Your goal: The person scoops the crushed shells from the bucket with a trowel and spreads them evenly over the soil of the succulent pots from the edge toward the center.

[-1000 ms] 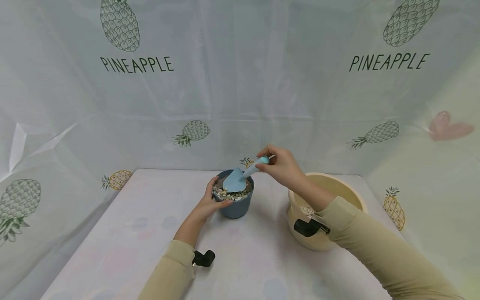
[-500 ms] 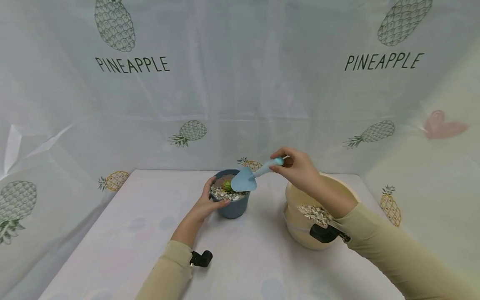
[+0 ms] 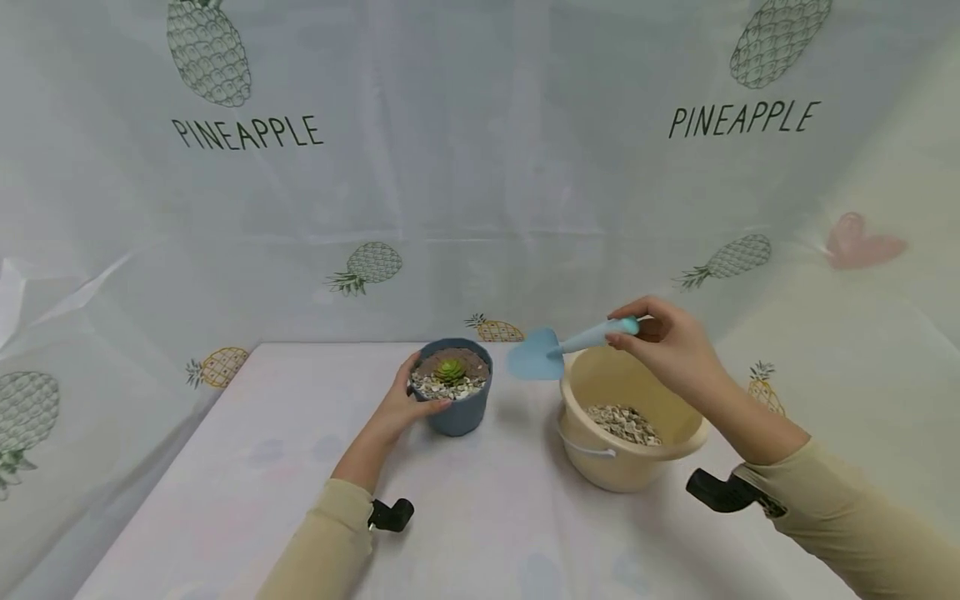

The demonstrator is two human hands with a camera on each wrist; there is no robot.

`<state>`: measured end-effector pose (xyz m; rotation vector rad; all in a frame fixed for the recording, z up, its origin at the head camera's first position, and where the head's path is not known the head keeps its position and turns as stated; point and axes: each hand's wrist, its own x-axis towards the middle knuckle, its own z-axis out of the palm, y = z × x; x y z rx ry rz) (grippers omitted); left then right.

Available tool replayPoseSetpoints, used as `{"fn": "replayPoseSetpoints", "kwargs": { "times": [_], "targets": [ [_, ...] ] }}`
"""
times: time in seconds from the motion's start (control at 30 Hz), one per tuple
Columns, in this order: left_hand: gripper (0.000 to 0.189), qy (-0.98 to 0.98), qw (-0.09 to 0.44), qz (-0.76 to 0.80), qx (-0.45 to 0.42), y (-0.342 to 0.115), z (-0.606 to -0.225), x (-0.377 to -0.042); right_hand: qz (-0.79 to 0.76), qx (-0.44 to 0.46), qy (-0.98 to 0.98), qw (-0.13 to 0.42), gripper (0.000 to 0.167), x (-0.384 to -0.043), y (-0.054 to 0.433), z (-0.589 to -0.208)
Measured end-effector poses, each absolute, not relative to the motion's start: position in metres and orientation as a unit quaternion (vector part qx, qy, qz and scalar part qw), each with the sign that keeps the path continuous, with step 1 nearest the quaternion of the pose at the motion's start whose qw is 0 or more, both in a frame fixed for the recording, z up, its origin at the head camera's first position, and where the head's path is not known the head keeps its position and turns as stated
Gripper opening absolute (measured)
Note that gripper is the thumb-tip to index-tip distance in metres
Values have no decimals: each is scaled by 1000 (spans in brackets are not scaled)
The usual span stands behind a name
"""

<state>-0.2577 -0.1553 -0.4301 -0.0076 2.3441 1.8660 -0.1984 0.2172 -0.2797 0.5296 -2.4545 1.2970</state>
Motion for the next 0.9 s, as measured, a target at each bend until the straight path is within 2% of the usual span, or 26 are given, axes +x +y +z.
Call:
{"fn": "replayPoseSetpoints", "kwargs": {
  "times": [0.23,0.47,0.7,0.9],
  "targets": [
    [102,843,18,532,76,-156,-400,-264,456,165,-848,214,23,-180,255,-278],
    [94,882,-32,442,159,-133,-370,-267,478,120,-839,232,26,-159,284,-275],
    [95,887,-1,389,248,-79,-362,-261,483,99,-841,222,25,-148,305,-284],
    [90,881,16,381,279,-43,-367,-260,467,85,-851,224,23,-140,313,-289]
  ]
}}
